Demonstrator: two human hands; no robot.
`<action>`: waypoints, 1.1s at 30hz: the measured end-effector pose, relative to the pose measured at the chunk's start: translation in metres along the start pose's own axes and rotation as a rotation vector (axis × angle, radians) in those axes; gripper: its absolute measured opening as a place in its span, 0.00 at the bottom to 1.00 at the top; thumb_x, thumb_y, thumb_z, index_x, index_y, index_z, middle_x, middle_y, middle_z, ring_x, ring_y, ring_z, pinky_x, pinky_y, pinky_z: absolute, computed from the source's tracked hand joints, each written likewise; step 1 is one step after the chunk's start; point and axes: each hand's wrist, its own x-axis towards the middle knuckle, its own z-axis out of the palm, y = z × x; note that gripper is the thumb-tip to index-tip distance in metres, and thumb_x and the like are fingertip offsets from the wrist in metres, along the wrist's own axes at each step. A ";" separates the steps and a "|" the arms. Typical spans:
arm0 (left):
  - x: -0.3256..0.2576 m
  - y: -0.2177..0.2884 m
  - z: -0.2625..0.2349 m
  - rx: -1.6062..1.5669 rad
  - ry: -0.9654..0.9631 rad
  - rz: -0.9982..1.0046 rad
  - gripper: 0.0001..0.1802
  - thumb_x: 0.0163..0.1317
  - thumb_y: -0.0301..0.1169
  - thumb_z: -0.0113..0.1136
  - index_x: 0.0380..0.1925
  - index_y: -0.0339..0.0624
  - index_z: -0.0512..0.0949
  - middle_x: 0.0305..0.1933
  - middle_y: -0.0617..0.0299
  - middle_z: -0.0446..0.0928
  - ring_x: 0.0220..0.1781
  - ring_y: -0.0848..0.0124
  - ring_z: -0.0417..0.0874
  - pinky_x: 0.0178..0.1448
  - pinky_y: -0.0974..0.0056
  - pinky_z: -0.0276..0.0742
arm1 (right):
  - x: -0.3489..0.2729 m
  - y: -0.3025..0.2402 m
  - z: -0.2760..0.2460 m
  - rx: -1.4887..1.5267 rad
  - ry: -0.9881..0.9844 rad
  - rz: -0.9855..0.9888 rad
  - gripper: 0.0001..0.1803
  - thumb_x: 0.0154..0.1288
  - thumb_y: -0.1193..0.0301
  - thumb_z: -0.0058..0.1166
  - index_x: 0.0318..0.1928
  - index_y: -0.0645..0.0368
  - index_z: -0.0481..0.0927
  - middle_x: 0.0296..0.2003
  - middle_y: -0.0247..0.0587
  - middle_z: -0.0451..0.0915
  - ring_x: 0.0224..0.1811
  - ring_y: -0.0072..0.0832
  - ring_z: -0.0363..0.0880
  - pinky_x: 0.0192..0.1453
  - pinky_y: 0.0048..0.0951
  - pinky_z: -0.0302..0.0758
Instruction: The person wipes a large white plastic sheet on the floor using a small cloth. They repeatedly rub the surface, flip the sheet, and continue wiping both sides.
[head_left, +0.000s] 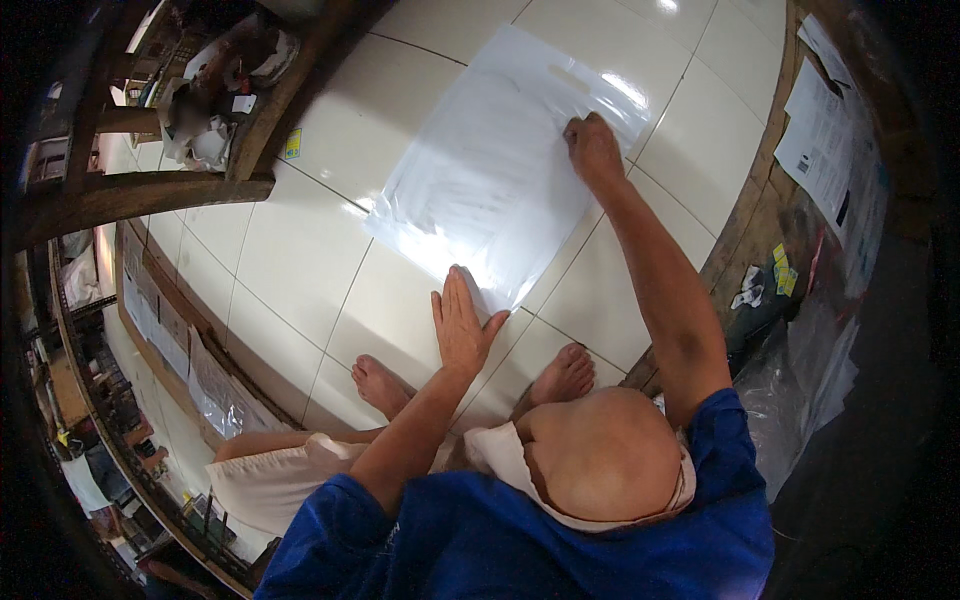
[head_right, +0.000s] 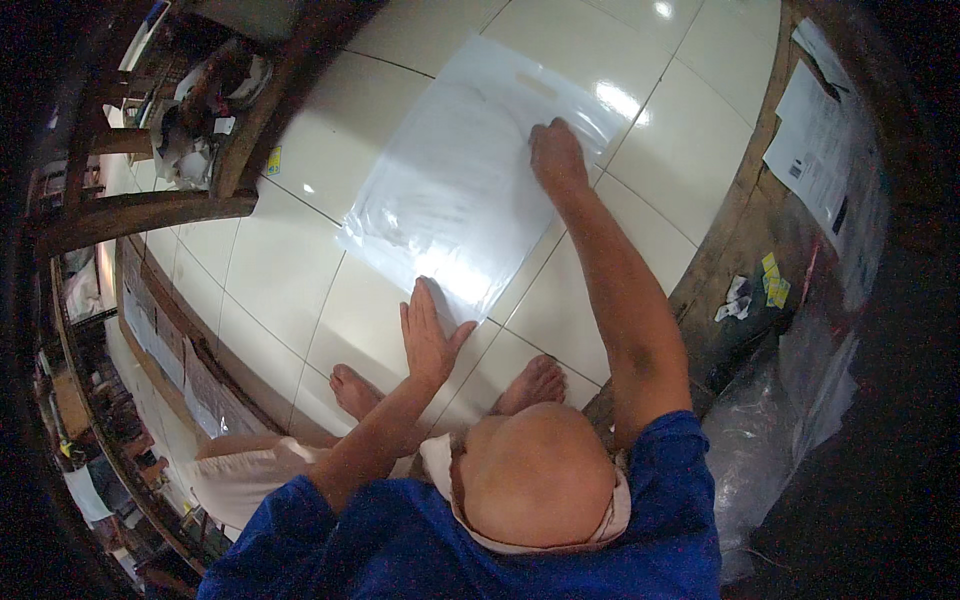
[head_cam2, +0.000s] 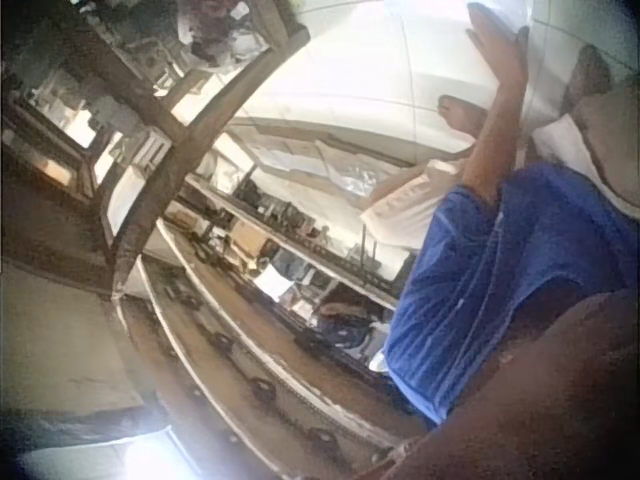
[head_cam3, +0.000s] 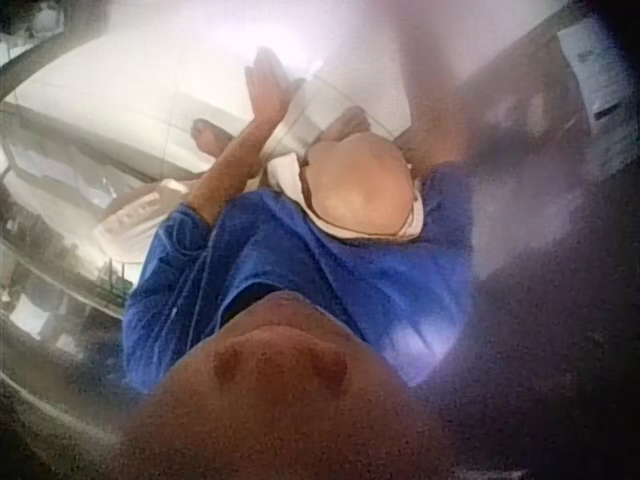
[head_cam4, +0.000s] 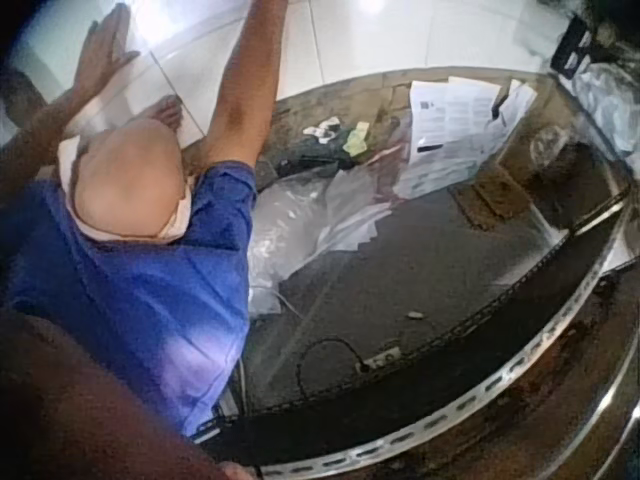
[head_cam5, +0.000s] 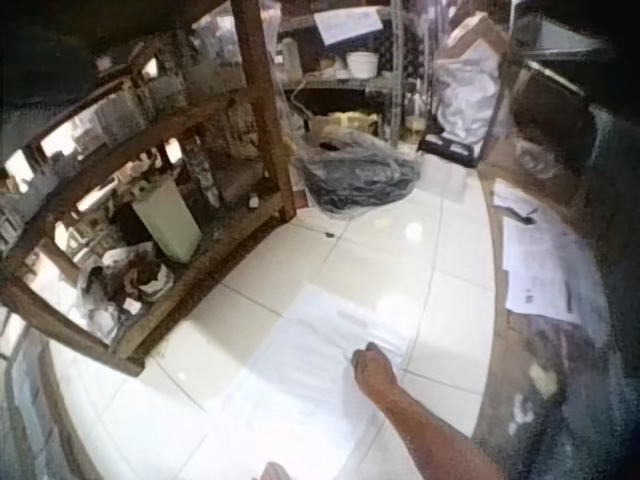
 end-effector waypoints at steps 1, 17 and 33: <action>0.000 -0.001 0.000 -0.001 -0.003 -0.005 0.55 0.56 0.48 0.65 0.71 0.31 0.43 0.75 0.42 0.49 0.76 0.51 0.51 0.76 0.41 0.42 | -0.011 -0.005 0.012 0.046 -0.036 -0.050 0.09 0.60 0.72 0.49 0.38 0.65 0.78 0.36 0.56 0.75 0.44 0.48 0.76 0.51 0.47 0.73; 0.003 0.003 -0.004 -0.010 -0.007 -0.003 0.56 0.55 0.47 0.67 0.71 0.30 0.43 0.74 0.42 0.50 0.75 0.51 0.53 0.75 0.41 0.44 | 0.009 -0.007 0.016 0.024 0.080 -0.083 0.08 0.63 0.72 0.49 0.32 0.63 0.78 0.34 0.56 0.74 0.38 0.49 0.76 0.45 0.47 0.74; 0.003 0.001 -0.015 -0.007 -0.048 0.006 0.55 0.56 0.49 0.65 0.71 0.29 0.45 0.74 0.43 0.52 0.74 0.53 0.55 0.75 0.43 0.47 | 0.031 -0.021 0.007 0.096 0.075 -0.019 0.07 0.61 0.75 0.50 0.31 0.66 0.78 0.33 0.57 0.75 0.40 0.49 0.76 0.46 0.45 0.74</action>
